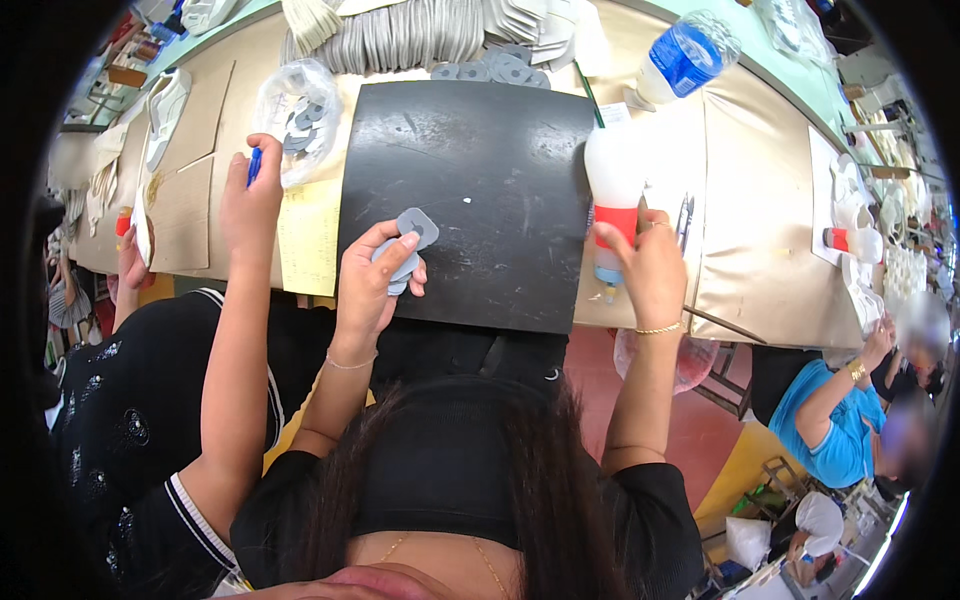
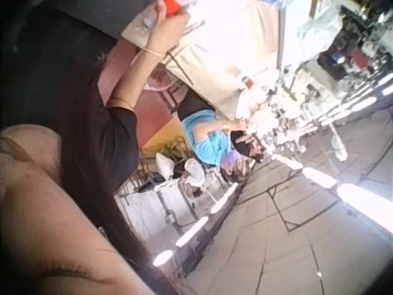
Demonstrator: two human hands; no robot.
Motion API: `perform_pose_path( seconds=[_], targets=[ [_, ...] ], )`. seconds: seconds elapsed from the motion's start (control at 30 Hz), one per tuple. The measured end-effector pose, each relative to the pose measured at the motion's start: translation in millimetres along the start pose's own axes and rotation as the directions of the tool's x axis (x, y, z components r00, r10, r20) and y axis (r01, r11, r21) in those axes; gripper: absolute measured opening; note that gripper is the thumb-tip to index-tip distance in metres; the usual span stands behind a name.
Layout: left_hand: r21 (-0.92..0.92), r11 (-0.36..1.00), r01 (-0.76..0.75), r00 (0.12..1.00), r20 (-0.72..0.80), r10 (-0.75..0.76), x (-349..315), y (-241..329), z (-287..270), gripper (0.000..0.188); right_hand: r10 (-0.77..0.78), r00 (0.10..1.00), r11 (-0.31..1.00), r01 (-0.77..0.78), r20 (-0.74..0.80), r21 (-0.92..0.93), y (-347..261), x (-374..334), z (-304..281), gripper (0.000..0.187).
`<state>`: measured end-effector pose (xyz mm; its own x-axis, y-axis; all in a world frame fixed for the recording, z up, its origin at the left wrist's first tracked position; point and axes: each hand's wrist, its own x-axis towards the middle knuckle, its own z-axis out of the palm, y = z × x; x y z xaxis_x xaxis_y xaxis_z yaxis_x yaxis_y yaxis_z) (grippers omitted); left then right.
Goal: The person applies glue from a squeeze bottle onto small grey fabric pieces on a black mat. They briefly pause to write on a yellow notepad with a blue pen while another person holds a white shoe part nearby, then resume gluing the fabric pieces.
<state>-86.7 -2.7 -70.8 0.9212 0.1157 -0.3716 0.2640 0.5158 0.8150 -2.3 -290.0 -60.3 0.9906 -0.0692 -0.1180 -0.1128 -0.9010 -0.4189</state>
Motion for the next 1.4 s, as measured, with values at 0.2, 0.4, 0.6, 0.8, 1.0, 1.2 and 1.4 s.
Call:
perform_pose_path(
  seconds=[0.2, 0.4, 0.6, 0.8, 1.0, 1.2, 1.4],
  targets=[
    [0.072, 0.996, 0.051, 0.998, 0.035, -0.053, 5.8, 2.7, 10.8, 0.021, 0.012, 0.980, 0.959, -0.068, 0.200, 0.276, 11.8, 8.3, 4.1, 0.057],
    [0.008, 0.988, 0.156, 0.982, 0.108, -0.156, 10.9, 11.6, 20.8, 0.019, -0.326, 0.942, 0.294, 0.178, -0.077, 0.939, -5.5, 3.2, -25.6, 0.077],
    [0.150, 0.985, 0.086, 0.981, 0.159, -0.110, 15.2, 19.5, 40.2, 0.020, -0.289, 0.907, 0.164, 0.362, -0.306, 0.918, -66.7, 14.2, -30.5, 0.089],
    [0.226, 0.973, 0.050, 0.983, 0.162, -0.088, 11.4, 37.1, 50.9, 0.018, -0.287, 0.892, 0.077, 0.386, -0.350, 0.919, -83.9, 15.6, -13.5, 0.088],
    [0.237, 0.971, 0.030, 0.983, 0.168, -0.072, 10.6, 42.1, 51.0, 0.016, -0.341, 0.844, 0.045, 0.453, -0.413, 0.890, -89.3, 11.3, -7.5, 0.082],
    [0.107, 0.992, 0.064, 0.978, 0.189, -0.084, 11.5, 42.7, 52.1, 0.015, -0.355, 0.803, 0.161, 0.558, -0.480, 0.814, -100.7, 4.0, -10.3, 0.082],
    [0.030, 0.995, 0.093, 0.976, 0.195, -0.097, 12.2, 37.7, 51.4, 0.014, -0.341, 0.810, 0.222, 0.563, -0.478, 0.796, -102.8, 0.4, -13.0, 0.086]
  ],
)
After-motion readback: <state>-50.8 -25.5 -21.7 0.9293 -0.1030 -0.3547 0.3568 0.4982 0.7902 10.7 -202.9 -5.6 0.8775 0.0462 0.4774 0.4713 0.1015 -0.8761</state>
